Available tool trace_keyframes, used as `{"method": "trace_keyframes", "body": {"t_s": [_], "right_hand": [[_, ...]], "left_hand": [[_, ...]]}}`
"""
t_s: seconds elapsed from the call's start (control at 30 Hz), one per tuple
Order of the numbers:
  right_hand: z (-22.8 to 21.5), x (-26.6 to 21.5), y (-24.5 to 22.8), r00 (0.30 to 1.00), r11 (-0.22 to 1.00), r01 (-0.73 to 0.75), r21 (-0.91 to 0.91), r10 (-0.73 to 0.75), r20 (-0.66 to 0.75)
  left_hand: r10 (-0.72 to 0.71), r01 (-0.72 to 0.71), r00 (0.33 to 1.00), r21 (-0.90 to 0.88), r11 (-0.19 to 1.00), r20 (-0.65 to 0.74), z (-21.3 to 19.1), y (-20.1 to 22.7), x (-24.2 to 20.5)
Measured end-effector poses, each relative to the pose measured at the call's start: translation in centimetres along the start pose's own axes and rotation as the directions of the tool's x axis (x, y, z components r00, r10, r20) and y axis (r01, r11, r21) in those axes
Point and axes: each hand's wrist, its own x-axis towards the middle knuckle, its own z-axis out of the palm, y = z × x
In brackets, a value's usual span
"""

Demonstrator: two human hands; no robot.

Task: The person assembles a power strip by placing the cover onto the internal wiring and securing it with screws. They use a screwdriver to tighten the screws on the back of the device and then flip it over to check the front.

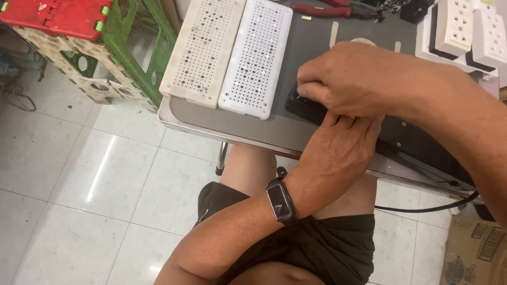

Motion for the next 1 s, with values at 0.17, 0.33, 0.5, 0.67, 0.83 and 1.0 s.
{"method": "trace_keyframes", "body": {"t_s": [0.17, 0.33, 0.5, 0.67, 0.83, 1.0], "right_hand": [[0.2, 0.2, 0.0, 0.998, 0.999, 0.01, -0.054, -0.013, -0.058], [-0.1, -0.1, -0.3, 0.999, 0.999, 0.0, -0.038, -0.001, -0.045], [-0.1, -0.3, -0.7, 1.0, 0.999, -0.008, -0.041, 0.007, -0.026], [-0.3, 0.0, -0.6, 0.997, 0.997, -0.058, -0.057, 0.055, -0.052], [-1.0, -1.4, 0.6, 0.993, 0.998, -0.056, -0.002, 0.055, -0.1], [1.5, -3.7, 8.1, 0.942, 0.975, 0.004, -0.224, -0.079, -0.326]], "left_hand": [[0.006, -0.006, 1.0, 0.01, 1.0, -0.014, -0.1, 0.0, 0.0], [0.004, -0.004, 1.0, 0.048, 0.999, 0.0, -0.3, 0.0, 0.2], [-0.002, 0.002, 0.999, 0.004, 1.0, -0.037, -0.1, 0.0, 0.2], [-0.013, 0.005, 0.994, -0.077, 0.997, -0.111, -0.5, -0.3, 0.3], [0.013, -0.026, 0.994, -0.118, 0.993, -0.105, -0.9, -0.5, 0.2], [0.054, -0.076, 0.994, -0.255, 0.964, -0.094, -0.3, -1.0, 0.0]]}}
